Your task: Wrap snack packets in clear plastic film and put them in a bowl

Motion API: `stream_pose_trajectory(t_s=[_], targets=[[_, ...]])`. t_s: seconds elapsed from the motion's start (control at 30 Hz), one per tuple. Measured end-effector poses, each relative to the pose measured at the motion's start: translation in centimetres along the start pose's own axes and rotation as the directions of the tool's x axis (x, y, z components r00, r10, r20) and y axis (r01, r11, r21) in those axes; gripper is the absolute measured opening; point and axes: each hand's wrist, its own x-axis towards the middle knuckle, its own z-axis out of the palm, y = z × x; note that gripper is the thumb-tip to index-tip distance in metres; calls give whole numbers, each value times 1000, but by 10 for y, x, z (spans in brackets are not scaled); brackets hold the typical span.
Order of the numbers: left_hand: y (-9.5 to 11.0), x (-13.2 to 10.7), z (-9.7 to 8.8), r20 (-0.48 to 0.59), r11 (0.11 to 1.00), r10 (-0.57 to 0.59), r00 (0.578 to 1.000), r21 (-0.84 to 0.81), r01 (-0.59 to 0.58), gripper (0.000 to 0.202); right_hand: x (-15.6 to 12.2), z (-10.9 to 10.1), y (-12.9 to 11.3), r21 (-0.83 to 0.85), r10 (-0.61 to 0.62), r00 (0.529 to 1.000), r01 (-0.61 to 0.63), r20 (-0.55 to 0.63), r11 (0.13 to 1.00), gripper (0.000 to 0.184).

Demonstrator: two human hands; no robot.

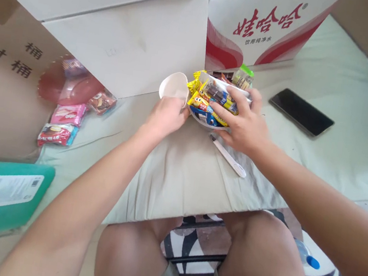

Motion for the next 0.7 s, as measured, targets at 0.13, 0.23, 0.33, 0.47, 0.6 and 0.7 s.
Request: stream_pose_trajectory(t_s=[0.13, 0.23, 0.33, 0.47, 0.6, 0.7], targets=[[15, 2, -2, -3, 998, -43, 999, 35, 43, 38, -2, -7, 11, -18, 6, 1000, -6, 16, 1000, 63], [18, 4, -3, 16, 995, -79, 997, 60, 78, 40, -7, -14, 18, 4, -7, 1000, 7, 21, 1000, 64], [18, 5, -4, 36, 992, -86, 996, 90, 83, 42, -21, -21, 19, 71, -3, 1000, 5, -23, 997, 63], [18, 4, -4, 54, 991, -93, 994, 104, 87, 44, -42, -28, 6, 370, 405, 906, -338, -120, 865, 68], [19, 6, -2, 39, 990, -92, 995, 109, 87, 44, -36, -31, -14, 696, 769, 522, -703, 369, 143, 53], [21, 7, -2, 39, 989, -97, 995, 114, 92, 43, -16, -32, -20, 663, 708, 405, -739, 578, -118, 31]])
